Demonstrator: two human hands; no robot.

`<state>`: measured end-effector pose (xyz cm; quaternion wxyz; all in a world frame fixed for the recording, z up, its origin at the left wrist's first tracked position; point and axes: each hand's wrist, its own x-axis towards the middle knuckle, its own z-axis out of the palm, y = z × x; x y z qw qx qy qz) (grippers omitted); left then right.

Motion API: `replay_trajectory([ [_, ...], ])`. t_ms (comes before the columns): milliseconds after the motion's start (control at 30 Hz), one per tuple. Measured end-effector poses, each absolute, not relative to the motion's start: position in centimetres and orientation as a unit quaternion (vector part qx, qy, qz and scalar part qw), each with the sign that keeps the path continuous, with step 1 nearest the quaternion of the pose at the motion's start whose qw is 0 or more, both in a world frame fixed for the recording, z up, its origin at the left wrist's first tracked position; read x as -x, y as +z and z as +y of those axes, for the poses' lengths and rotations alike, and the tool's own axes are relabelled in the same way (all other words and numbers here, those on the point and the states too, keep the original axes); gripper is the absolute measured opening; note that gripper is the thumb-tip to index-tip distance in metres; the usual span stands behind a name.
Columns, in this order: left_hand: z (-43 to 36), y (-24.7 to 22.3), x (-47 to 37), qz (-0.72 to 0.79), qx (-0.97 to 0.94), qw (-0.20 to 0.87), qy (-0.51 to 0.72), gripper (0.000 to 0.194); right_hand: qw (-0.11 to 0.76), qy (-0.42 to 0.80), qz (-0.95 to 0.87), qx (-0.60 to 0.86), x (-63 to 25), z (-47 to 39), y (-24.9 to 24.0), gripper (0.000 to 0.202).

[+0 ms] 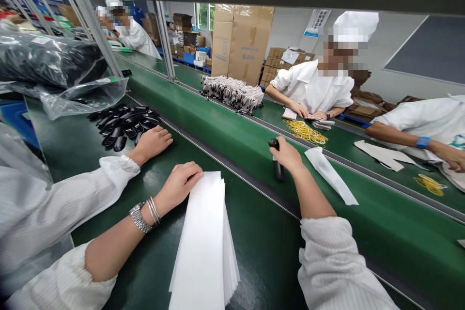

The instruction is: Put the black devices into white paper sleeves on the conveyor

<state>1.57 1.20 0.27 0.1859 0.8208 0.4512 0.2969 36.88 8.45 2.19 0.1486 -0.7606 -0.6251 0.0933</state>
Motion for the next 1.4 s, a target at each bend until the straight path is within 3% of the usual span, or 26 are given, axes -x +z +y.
replay_trajectory([
  [100,0.8,0.9,-1.5,0.435,-0.827,0.188,0.301,0.02,0.447,0.201,-0.619,0.615,-32.6,7.6,3.9,0.045],
  [167,0.5,1.1,-1.5,0.422,-0.835,0.185,0.3,0.019,0.532,0.294,-0.602,0.517,-29.2,6.4,4.7,0.047],
  [233,0.3,1.3,-1.5,0.411,-0.842,0.176,0.302,0.017,0.564,0.349,-0.586,0.465,-26.2,5.2,5.0,0.046],
  [500,-0.8,1.8,-2.0,0.357,-0.812,0.253,0.385,0.013,0.492,0.486,-0.608,0.391,-21.8,3.1,2.7,0.042],
  [633,-0.8,1.9,-1.9,0.361,-0.761,0.268,0.468,0.011,0.416,0.512,-0.655,0.369,-20.5,1.8,2.0,0.035],
  [767,0.1,1.2,-1.4,0.421,-0.684,0.276,0.527,0.013,0.312,0.66,-0.611,0.304,-18.8,-0.2,2.3,0.038],
  [867,0.8,0.8,-1.3,0.442,-0.653,0.309,0.531,0.016,0.354,0.731,-0.51,0.283,-18.1,-0.8,3.3,0.038],
  [967,1.3,0.5,-1.2,0.476,-0.635,0.306,0.526,0.018,0.5,0.664,-0.456,0.317,-19.6,0.3,4.9,0.036],
  [1100,1.8,-0.2,-1.1,0.492,-0.635,0.308,0.51,0.019,0.599,0.403,-0.529,0.446,-25.4,4.0,5.7,0.026],
  [1200,2.3,-1.1,-1.0,0.488,-0.652,0.317,0.485,0.018,0.548,0.112,-0.587,0.586,-30.0,6.7,4.1,0.025],
  [1267,2.6,-1.5,-0.9,0.495,-0.663,0.328,0.455,0.017,0.487,0.005,-0.613,0.622,-31.4,7.9,2.5,0.015],
  [1333,2.9,-1.8,-0.9,0.503,-0.673,0.333,0.428,0.017,0.444,-0.023,-0.647,0.619,-31.1,8.3,1.0,0.023],
  [1400,3.1,-1.9,-0.8,0.504,-0.681,0.333,0.414,0.019,0.411,0.024,-0.69,0.596,-29.3,8.0,-0.2,0.029],
])
